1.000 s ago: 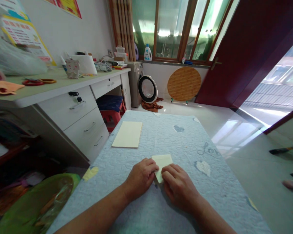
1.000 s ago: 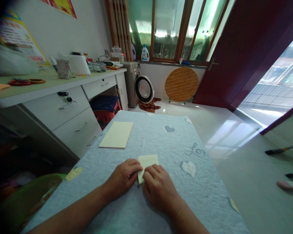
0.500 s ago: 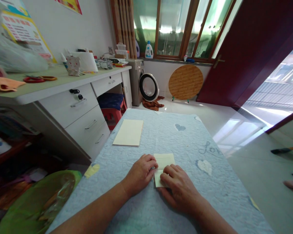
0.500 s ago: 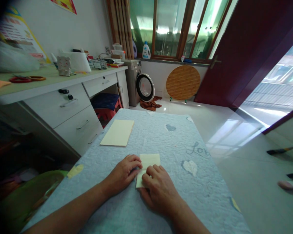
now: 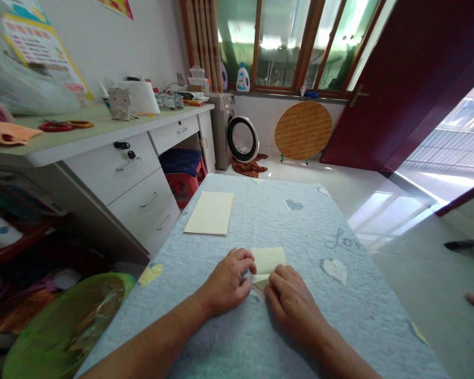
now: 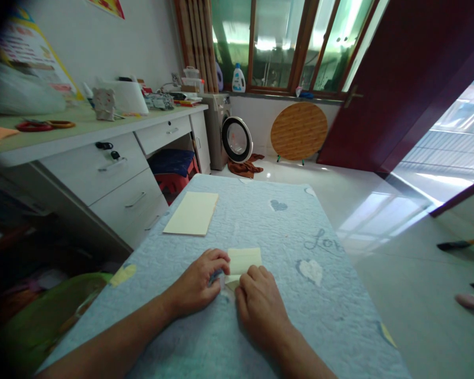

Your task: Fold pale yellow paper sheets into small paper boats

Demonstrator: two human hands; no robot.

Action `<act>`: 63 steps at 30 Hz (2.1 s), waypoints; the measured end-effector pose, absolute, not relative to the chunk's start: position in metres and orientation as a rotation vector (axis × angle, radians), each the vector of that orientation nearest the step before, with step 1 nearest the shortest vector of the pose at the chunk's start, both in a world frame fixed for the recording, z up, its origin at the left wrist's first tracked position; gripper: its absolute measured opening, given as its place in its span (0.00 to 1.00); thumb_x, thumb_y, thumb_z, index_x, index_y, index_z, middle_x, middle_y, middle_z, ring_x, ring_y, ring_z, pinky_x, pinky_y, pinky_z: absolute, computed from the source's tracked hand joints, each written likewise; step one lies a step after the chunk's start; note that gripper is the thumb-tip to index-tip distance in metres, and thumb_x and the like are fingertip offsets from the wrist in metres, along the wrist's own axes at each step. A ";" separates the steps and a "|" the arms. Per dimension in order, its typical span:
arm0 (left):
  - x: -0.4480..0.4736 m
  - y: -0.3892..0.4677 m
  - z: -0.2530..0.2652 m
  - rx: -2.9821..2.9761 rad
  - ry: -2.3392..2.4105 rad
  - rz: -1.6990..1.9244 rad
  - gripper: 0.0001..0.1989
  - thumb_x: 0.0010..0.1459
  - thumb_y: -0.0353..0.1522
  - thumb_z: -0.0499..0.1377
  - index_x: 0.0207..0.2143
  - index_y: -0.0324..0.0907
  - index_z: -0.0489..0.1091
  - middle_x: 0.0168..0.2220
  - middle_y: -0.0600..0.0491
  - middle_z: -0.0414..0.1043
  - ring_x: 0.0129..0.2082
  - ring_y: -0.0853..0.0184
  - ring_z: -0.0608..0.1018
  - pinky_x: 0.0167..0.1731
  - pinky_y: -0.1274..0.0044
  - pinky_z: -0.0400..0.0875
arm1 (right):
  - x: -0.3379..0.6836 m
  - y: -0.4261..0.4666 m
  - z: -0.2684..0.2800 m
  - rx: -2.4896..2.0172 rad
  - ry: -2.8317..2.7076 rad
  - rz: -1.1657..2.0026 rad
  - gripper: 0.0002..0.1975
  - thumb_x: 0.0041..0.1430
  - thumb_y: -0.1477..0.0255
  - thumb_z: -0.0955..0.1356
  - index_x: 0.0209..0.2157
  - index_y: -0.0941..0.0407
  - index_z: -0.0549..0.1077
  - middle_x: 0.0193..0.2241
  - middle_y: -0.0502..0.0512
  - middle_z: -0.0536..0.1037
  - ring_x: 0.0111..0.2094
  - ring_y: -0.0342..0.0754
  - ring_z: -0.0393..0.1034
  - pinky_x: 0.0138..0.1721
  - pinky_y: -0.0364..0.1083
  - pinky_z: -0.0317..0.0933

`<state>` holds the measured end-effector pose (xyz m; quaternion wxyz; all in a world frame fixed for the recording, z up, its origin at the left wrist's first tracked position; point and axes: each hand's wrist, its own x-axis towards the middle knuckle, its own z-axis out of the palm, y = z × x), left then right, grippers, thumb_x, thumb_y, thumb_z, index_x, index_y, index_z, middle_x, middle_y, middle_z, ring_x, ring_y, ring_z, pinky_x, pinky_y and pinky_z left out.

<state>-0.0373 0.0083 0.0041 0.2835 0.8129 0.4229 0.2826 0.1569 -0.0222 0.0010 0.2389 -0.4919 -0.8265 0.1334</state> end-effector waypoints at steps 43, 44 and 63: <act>-0.029 -0.002 0.007 2.515 1.325 0.649 0.06 0.59 0.24 0.57 0.38 0.41 0.71 0.43 0.48 0.72 0.43 0.57 0.72 0.44 0.65 0.71 | 0.164 -0.015 -0.015 -1.559 -2.024 0.334 0.11 0.56 0.78 0.68 0.22 0.53 0.69 0.28 0.54 0.70 0.33 0.52 0.61 0.35 0.51 0.54; -0.027 -0.006 0.007 2.602 1.301 0.617 0.07 0.61 0.24 0.56 0.39 0.41 0.71 0.43 0.47 0.72 0.43 0.57 0.72 0.43 0.65 0.72 | 0.164 -0.015 -0.015 -1.558 -2.024 0.330 0.11 0.56 0.78 0.68 0.21 0.53 0.68 0.28 0.54 0.70 0.32 0.52 0.61 0.35 0.51 0.53; -0.010 -0.044 -0.009 3.037 1.208 0.604 0.11 0.62 0.24 0.52 0.44 0.33 0.71 0.43 0.43 0.77 0.41 0.58 0.78 0.38 0.70 0.76 | 0.163 -0.013 -0.009 -1.670 -2.072 0.391 0.11 0.58 0.77 0.67 0.22 0.55 0.68 0.28 0.53 0.70 0.34 0.51 0.61 0.38 0.49 0.53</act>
